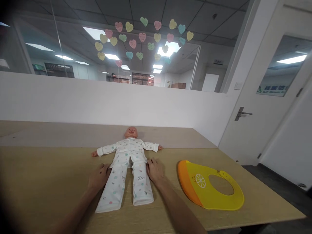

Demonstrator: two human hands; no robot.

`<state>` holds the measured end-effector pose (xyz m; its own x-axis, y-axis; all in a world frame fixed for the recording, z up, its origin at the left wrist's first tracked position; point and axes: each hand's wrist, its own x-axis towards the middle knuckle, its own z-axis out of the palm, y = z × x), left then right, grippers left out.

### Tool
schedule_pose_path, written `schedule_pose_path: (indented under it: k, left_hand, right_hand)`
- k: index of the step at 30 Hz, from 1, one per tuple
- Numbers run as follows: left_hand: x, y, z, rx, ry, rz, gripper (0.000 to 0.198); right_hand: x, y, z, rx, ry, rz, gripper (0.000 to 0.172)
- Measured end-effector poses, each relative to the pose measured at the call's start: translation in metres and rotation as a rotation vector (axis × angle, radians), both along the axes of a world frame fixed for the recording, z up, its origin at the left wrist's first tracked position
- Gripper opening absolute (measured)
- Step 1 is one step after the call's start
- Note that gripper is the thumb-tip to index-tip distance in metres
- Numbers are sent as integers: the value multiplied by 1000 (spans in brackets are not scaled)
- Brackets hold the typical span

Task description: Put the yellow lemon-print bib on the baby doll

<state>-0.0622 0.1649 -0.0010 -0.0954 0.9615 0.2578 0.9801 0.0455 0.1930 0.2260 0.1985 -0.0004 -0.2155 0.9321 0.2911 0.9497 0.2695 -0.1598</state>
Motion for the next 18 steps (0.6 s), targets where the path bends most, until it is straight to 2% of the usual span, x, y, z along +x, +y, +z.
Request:
schedule_pose_path:
  k: [7,10,12,13,15,18]
  left_hand:
    - [-3,-6,-3,20,-74,-45,41]
    - [-9,-4,-5,-4,-138,-21,36]
    - [-12,-1,-5,-27,-184,-1,34]
    - [-12,0,-5,-34,-199,1,34]
    - [-12,0,-3,-45,-205,0,34]
    - [-9,-2,2,-66,-212,19,34]
  right_hand:
    - [3,-16,0,58,25,-22,22]
    - [3,-34,0,113,111,-36,18]
    - [1,-54,5,177,223,1,13]
    - [-1,-68,10,215,294,55,11]
    - [-5,-104,29,289,442,259,13]
    - [-6,-169,75,457,559,581,19]
